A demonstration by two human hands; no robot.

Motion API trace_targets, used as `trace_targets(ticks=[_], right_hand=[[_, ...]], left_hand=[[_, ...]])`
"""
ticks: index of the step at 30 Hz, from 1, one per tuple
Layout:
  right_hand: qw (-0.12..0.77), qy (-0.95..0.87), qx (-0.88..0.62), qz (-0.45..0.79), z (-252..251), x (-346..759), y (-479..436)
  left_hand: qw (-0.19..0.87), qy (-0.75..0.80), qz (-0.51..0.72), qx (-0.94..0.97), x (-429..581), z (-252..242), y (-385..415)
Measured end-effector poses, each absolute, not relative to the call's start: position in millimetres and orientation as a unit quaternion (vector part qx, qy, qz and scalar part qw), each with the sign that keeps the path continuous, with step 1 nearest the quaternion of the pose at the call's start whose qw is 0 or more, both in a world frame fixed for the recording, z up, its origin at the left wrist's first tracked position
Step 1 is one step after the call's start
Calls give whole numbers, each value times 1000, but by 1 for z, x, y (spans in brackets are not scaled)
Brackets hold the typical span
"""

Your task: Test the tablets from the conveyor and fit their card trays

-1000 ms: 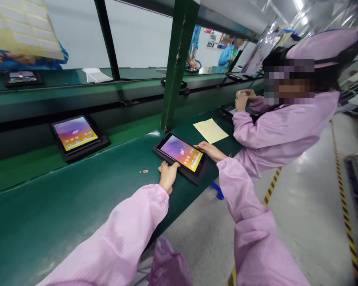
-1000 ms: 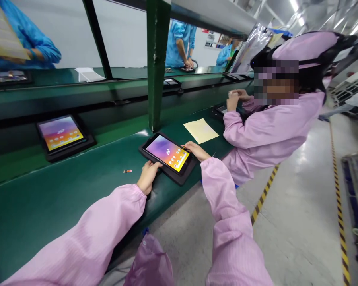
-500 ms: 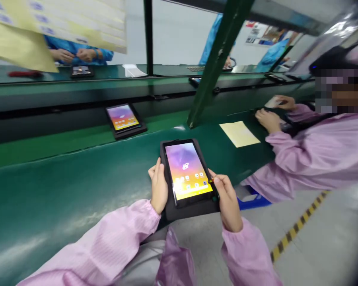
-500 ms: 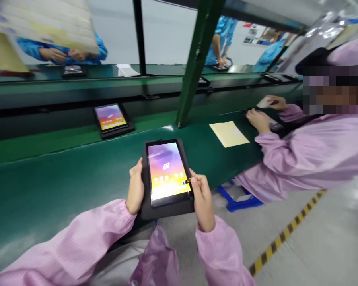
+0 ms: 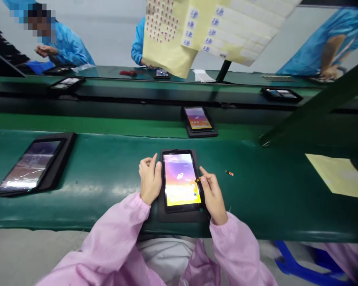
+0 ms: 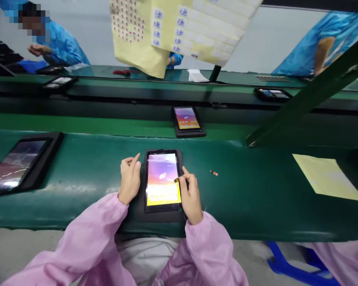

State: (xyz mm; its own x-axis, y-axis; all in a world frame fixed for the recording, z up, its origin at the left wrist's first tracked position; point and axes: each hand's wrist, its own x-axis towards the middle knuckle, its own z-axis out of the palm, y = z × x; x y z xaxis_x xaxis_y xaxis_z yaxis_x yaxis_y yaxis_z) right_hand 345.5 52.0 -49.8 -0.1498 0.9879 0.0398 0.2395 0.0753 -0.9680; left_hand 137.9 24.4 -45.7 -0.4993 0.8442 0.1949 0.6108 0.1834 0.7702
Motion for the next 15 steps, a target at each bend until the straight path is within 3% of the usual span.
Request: trace_targets(ticks=[6,15], right_hand=[[408,-618,-508,439,-51,323,86],[445,-554,-477,518,-53,326,79]], left_hand=[[164,745,423,489,135,-38,56],[332,699,587,237,134,-50,75]])
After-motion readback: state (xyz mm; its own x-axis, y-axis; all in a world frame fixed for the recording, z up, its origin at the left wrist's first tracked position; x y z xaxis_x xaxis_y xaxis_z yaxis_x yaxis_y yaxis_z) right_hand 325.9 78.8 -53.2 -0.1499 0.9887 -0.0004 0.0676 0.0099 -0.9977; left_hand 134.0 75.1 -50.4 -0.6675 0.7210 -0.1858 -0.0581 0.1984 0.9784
